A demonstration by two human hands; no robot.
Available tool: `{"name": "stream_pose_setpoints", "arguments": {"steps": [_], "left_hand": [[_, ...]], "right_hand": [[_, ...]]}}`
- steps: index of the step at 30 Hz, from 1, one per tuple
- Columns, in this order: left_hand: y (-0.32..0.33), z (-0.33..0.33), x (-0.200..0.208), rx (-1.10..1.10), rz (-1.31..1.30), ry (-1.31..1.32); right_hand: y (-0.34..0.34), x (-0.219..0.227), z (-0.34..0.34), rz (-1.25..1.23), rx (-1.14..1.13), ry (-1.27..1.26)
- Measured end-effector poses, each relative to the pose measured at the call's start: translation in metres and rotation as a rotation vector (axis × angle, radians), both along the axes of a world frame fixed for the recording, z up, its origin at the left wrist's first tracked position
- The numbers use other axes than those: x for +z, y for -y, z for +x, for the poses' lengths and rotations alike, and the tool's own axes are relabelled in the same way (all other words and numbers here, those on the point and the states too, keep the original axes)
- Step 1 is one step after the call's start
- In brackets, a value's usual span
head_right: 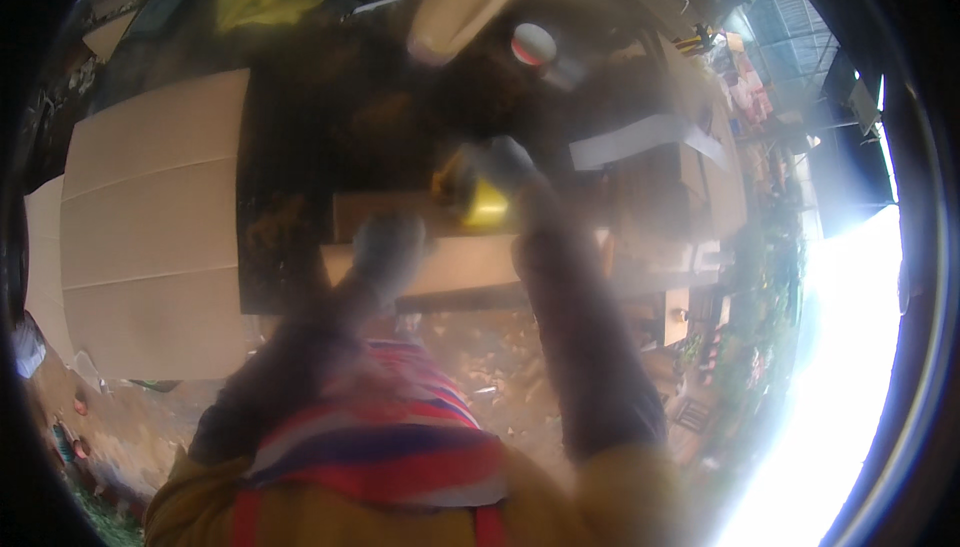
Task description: The person tapes cardboard boxes closed using a handheld tape dispenser, then places shipping labels on the sealed boxes. They repeat this process for multiple boxes, stacking the finished packages on the ground.
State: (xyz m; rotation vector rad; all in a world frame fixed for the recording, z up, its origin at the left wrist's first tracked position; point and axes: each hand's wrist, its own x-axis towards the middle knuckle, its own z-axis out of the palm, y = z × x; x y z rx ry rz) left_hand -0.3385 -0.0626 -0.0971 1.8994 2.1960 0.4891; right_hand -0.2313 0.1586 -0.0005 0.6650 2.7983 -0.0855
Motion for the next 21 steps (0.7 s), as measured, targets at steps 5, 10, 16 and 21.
{"name": "stream_pose_setpoints", "arguments": {"steps": [5, 10, 16, 21], "left_hand": [[-0.001, -0.007, 0.007, -0.018, 0.053, 0.081], [0.002, -0.006, -0.004, -0.076, 0.132, -0.021], [0.018, -0.038, -0.016, -0.190, 0.316, -0.212], [0.023, -0.119, 0.033, -0.285, 0.115, -0.065]], "right_hand": [[0.075, 0.129, 0.051, -0.099, 0.059, -0.053], [0.156, 0.063, 0.071, -0.696, -0.930, -0.354], [0.155, -0.025, 0.094, -0.396, -0.632, -0.120], [0.192, 0.032, 0.172, -0.616, -0.975, -0.490]]}}
